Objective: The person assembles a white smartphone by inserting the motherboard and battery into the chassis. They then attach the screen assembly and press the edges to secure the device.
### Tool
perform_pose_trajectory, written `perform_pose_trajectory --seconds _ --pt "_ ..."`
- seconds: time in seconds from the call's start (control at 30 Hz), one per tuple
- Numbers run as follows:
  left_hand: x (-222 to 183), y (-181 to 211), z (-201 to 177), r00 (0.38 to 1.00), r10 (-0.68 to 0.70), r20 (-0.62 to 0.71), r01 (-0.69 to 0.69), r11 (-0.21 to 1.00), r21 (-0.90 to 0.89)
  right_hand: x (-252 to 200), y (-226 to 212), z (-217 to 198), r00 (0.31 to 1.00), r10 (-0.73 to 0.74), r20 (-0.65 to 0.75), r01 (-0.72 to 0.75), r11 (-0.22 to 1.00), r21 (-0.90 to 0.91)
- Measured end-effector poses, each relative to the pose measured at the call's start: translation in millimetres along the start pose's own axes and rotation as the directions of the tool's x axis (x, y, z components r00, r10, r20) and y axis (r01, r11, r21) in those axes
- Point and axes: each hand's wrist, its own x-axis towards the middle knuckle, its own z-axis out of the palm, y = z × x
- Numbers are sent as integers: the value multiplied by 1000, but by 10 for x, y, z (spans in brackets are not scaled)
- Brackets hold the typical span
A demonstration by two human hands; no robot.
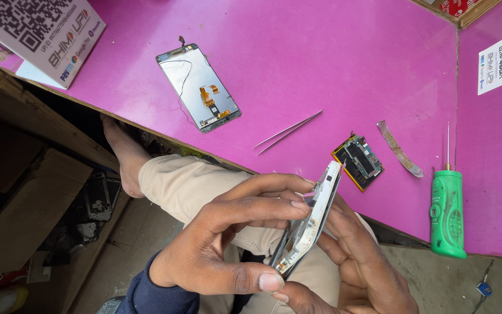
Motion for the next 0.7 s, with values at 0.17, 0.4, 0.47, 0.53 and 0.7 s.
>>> perform_pose_trajectory --seconds 0.17,0.4,0.47,0.53,0.7 --pt "21 -26 43 999 -20 -33 17 996 -83 -59 64 5 1000 -11 -27 11 1000 -23" --pt "50 -40 70 994 -93 -55 76 964 -256 -154 166 -33 999 37 -35 -40 995 -86" --pt "38 -49 78 995 -81 -52 65 964 -258 -142 147 -39 997 73 -31 -76 993 -94" --pt "25 -61 79 996 -78 -47 63 963 -263 -98 99 -51 995 99 -27 -102 981 -164" --pt "37 -70 124 998 -36 -57 22 972 -234 29 -66 -15 995 92 -25 -92 860 -501"
